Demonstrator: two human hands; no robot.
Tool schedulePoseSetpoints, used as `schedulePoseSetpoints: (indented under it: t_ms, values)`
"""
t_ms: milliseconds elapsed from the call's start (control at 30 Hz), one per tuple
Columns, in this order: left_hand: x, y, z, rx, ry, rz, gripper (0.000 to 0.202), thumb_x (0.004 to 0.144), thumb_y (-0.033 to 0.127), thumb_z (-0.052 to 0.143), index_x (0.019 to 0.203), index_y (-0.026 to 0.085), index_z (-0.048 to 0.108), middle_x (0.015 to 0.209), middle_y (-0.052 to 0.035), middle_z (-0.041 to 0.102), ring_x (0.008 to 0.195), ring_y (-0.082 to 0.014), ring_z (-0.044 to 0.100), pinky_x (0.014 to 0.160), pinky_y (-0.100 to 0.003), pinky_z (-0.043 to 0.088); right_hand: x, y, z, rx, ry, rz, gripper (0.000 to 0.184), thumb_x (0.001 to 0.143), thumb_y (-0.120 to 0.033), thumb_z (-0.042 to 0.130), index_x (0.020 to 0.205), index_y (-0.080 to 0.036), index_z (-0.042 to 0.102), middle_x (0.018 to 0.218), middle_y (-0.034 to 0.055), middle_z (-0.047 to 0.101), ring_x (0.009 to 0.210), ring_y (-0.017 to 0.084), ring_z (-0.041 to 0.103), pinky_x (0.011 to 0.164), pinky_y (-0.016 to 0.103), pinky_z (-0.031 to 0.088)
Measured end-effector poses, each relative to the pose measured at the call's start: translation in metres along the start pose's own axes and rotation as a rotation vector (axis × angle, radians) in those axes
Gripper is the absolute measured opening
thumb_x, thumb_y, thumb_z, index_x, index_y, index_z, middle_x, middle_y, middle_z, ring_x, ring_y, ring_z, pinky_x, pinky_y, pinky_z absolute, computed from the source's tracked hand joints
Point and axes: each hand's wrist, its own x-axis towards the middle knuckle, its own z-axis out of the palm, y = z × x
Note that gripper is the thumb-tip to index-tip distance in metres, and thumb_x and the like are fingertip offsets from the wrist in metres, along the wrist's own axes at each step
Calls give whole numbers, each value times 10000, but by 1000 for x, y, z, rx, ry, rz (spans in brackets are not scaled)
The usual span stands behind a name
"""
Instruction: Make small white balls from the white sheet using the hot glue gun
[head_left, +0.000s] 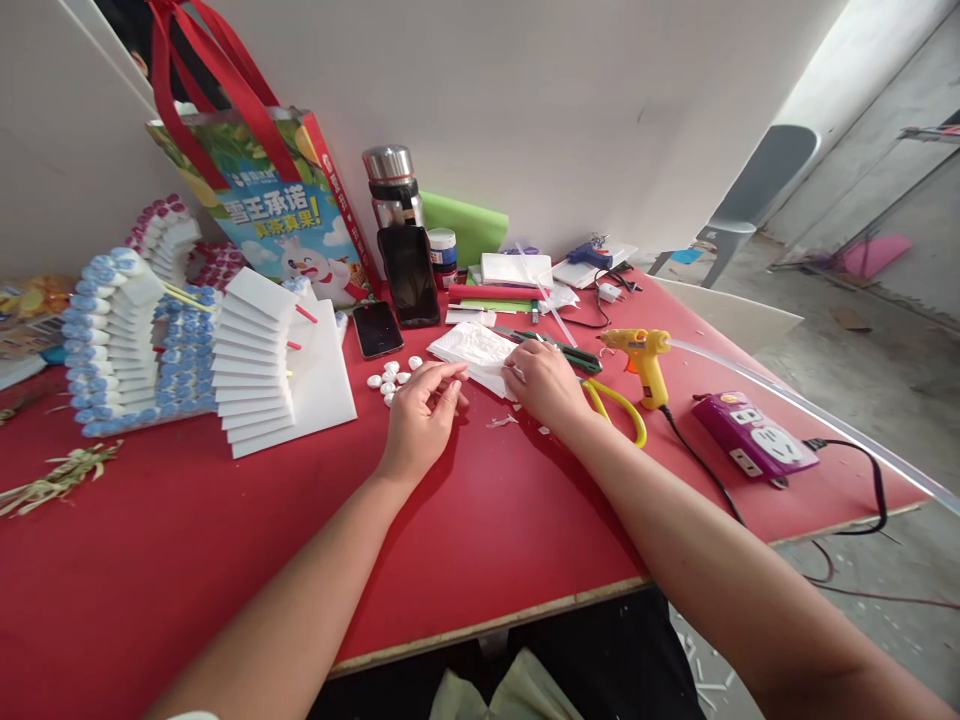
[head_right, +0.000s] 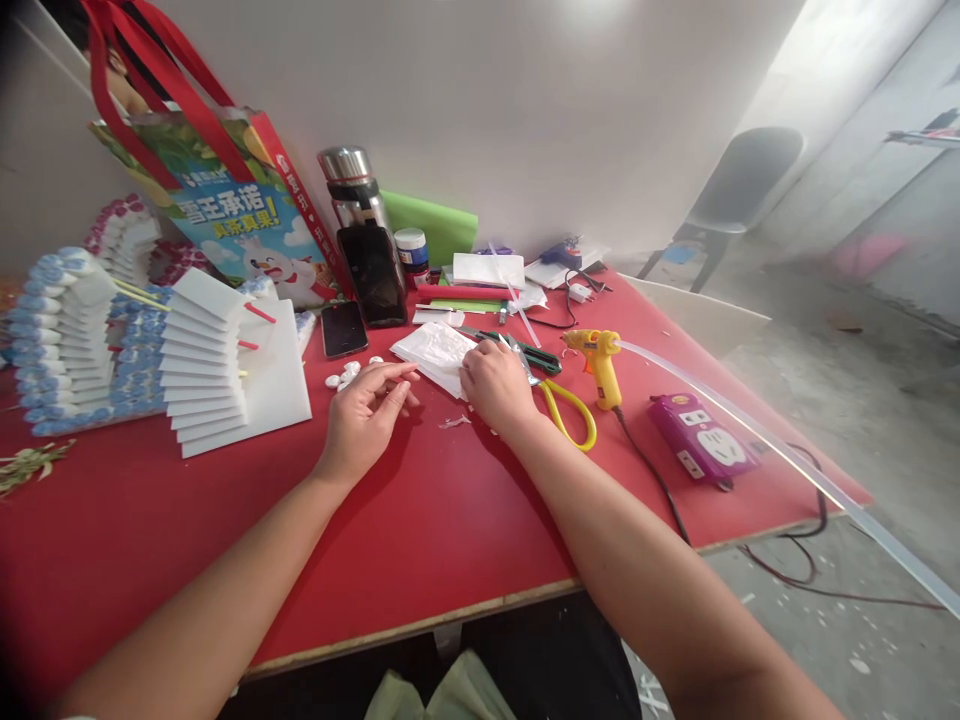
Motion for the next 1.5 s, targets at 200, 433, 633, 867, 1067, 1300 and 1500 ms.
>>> schedulePoseSetpoints:
  t_ms: [200,433,633,867,1067,1300,1500]
  values:
    - [4,0,0,-110,117,-104,424,912,391,691,1296,221,633,1279,-108,650,1100,-210,673,876,-321,598,-2,1,-20,636,261,102,153,897,-307,559,832,-210,659,900,78,686,827,236,604,770,365,465]
    - [10,7,-9,-655,-97,-462,629,901,624,624,1372,209,587,1407,-161,625,1306,-312,605,1004,-424,562,-6,-2,-42,1565,-46,405,206,712,-323,674,678,-221,499,629,-7,483,529,133,434,515,284,378]
    - [8,11,-7,-751,-158,-556,373,803,387,804,1119,201,738,1094,-92,773,989,-262,738,773,-358,626,-8,-6,-40,1558,-110,417,194,685,-288,706,649,-213,530,600,-13,509,509,128,451,490,278,365]
    - [12,3,-14,-599,47,-489,303,706,370,868,903,171,755,768,-18,725,575,-115,590,433,-205,390,-4,4,-42,1473,-170,415,219,664,-307,761,581,-193,594,541,-7,530,482,121,482,484,273,391]
    - [8,5,-13,-487,-85,-441,258,763,412,828,868,182,775,631,14,626,497,-88,484,415,-207,330,-7,0,-42,1357,-337,307,483,799,-624,740,980,-176,742,968,97,756,763,181,694,603,257,508]
    - [5,7,-5,-471,-104,-418,243,779,417,818,846,189,769,691,3,658,581,-115,543,522,-233,441,-16,-23,-25,1203,-506,261,379,647,-362,911,913,-181,711,790,20,711,664,161,643,556,251,511]
    - [11,0,-13,-455,-24,-409,265,750,414,850,785,175,739,620,34,563,493,-56,393,424,-192,296,-14,-14,-32,1251,-606,312,318,612,-309,913,819,-158,724,697,14,695,574,148,624,488,238,494]
